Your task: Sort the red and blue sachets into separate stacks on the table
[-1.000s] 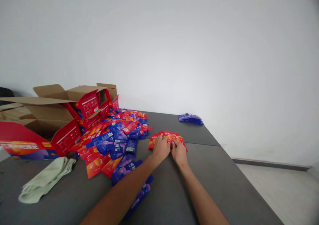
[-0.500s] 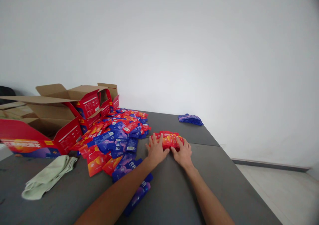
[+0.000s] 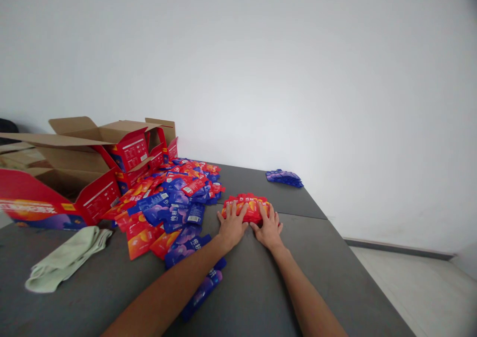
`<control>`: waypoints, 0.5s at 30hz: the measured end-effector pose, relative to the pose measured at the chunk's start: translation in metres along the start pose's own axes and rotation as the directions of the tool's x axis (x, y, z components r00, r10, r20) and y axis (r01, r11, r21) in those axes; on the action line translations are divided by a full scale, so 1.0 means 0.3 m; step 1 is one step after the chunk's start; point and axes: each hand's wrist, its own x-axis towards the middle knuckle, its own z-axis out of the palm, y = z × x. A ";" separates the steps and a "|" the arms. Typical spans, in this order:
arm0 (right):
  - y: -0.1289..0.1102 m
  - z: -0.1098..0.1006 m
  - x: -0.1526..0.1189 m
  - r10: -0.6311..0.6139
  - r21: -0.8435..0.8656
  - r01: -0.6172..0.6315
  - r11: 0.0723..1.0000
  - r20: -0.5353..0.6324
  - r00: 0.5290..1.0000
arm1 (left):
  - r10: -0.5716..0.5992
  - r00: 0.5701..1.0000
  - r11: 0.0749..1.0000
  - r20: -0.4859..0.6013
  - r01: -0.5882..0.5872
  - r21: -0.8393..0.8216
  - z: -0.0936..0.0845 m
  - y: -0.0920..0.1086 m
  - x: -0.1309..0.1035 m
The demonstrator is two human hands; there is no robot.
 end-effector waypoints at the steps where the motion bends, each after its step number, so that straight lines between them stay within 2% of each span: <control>1: 0.005 0.003 0.003 -0.005 0.001 0.005 1.000 -0.002 1.000 | 0.009 1.000 1.000 0.010 -0.009 -0.006 0.001 -0.008 0.005; 6: 0.021 0.019 0.015 -0.036 -0.025 0.036 0.999 -0.022 0.999 | 0.043 0.999 0.998 0.030 -0.041 -0.044 0.006 -0.032 0.026; 15: 0.020 0.023 0.044 -0.039 -0.079 0.039 0.996 -0.001 0.999 | 0.015 0.999 0.999 0.043 -0.013 -0.049 0.014 -0.029 0.063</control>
